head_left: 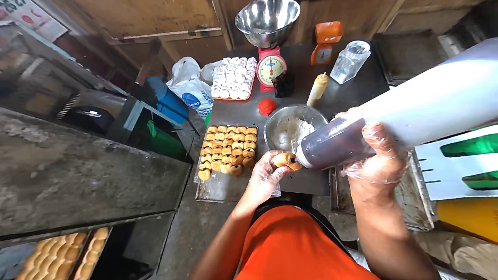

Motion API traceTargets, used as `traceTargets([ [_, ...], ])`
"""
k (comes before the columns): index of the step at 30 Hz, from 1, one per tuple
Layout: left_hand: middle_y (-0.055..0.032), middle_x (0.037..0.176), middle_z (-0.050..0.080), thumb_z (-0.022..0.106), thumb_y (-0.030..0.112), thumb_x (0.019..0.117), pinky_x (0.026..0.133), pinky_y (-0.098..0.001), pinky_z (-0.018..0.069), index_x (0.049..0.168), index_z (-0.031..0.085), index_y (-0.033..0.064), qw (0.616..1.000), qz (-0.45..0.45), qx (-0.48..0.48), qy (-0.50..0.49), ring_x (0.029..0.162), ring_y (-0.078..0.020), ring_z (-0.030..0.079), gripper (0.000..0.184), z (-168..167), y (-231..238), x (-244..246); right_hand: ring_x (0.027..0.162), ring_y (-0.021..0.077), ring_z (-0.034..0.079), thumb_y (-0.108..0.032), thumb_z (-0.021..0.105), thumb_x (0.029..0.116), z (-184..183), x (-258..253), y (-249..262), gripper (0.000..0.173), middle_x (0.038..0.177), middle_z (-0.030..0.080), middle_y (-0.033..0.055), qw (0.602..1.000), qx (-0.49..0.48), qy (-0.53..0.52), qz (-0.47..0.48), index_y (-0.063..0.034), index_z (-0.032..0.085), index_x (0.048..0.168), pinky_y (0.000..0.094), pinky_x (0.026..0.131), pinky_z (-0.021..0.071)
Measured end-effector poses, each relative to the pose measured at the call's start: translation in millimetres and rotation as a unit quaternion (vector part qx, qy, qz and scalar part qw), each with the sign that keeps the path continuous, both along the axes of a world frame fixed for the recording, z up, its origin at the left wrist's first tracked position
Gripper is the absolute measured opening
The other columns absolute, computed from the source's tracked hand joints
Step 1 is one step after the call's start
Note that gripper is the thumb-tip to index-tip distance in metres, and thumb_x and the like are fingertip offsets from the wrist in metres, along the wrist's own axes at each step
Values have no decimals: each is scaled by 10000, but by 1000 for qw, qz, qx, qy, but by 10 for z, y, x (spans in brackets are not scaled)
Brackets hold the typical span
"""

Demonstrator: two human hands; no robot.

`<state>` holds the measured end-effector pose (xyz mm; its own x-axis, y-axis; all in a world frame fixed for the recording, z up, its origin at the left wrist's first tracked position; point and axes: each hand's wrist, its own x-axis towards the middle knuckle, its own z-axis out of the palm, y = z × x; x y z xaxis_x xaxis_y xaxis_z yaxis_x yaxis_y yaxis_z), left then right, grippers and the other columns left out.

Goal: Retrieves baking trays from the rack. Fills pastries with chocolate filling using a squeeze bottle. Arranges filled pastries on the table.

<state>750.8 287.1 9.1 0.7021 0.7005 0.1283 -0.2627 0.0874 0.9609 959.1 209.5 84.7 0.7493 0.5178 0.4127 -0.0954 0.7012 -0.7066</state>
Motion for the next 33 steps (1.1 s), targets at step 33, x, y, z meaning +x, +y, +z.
traceTargets([
  [33, -142, 1108, 715, 741, 86, 887, 917, -393, 595, 1224, 665, 10, 901, 288, -119, 300, 1013, -205, 701, 353, -2096, 188, -988, 1060, 276, 686, -323, 367, 1097, -1030, 130, -245, 369, 1105, 695, 156, 948, -182, 260, 33, -41, 558, 1240, 507, 919, 576],
])
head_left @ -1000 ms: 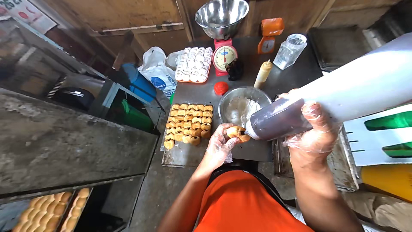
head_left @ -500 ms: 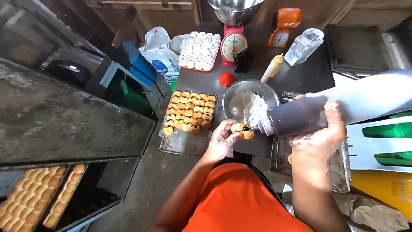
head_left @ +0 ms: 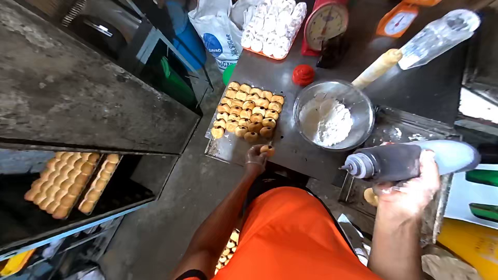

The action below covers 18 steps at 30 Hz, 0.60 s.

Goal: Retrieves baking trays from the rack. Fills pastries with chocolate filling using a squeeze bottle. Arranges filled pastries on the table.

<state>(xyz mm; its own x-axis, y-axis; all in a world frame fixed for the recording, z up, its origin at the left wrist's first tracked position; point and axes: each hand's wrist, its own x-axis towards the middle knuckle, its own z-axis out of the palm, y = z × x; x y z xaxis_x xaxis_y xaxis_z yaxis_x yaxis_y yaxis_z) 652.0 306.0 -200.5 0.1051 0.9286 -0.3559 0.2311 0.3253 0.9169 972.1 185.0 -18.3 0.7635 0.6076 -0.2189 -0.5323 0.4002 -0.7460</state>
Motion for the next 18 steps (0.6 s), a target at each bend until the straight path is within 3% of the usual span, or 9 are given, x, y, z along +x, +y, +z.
traceTargets([
  [3, -188, 1190, 675, 728, 101, 912, 976, -439, 551, 1290, 621, 6, 998, -6, -28, 61, 1094, -259, 663, 404, -236, 186, -73, 1058, 281, 683, -322, 351, 1102, 14, 124, -158, 370, 1111, 685, 155, 1000, -3, -20, -19, -43, 544, 1248, 505, 925, 573],
  [7, -167, 1248, 670, 758, 182, 904, 1022, -500, 518, 1276, 669, 88, 985, -17, -22, 169, 1166, -299, 640, 394, -522, 416, 8, 1103, 297, 667, -305, 362, 1094, -2, 420, -430, 363, 1149, 677, 170, 997, 25, -62, -30, -28, 543, 1245, 522, 968, 552],
  [11, -193, 1227, 671, 738, 189, 920, 1048, -498, 493, 1232, 690, 47, 977, -2, 69, 201, 1180, -318, 624, 346, -719, 410, 78, 1097, 296, 670, -290, 370, 1090, 14, 685, -724, 352, 1144, 683, 163, 992, 41, -95, -71, -28, 553, 1237, 526, 980, 545],
  [15, -260, 1265, 636, 707, 134, 943, 1074, -475, 477, 1301, 602, -68, 970, 2, 124, 210, 1209, -344, 607, 425, -504, 281, 204, 1056, 279, 688, -347, 319, 1093, 57, 899, -1047, 387, 1096, 699, 141, 991, 72, -48, -107, -70, 570, 1191, 501, 921, 579],
  [18, -273, 1301, 613, 719, 180, 942, 1070, -475, 486, 1367, 526, -82, 954, 9, 138, 266, 1217, -351, 608, 535, -282, 175, 417, 1044, 270, 683, -405, 298, 1091, -24, 1073, -1377, 429, 1092, 695, 129, 984, 68, -10, -167, -101, 586, 1182, 491, 896, 581],
])
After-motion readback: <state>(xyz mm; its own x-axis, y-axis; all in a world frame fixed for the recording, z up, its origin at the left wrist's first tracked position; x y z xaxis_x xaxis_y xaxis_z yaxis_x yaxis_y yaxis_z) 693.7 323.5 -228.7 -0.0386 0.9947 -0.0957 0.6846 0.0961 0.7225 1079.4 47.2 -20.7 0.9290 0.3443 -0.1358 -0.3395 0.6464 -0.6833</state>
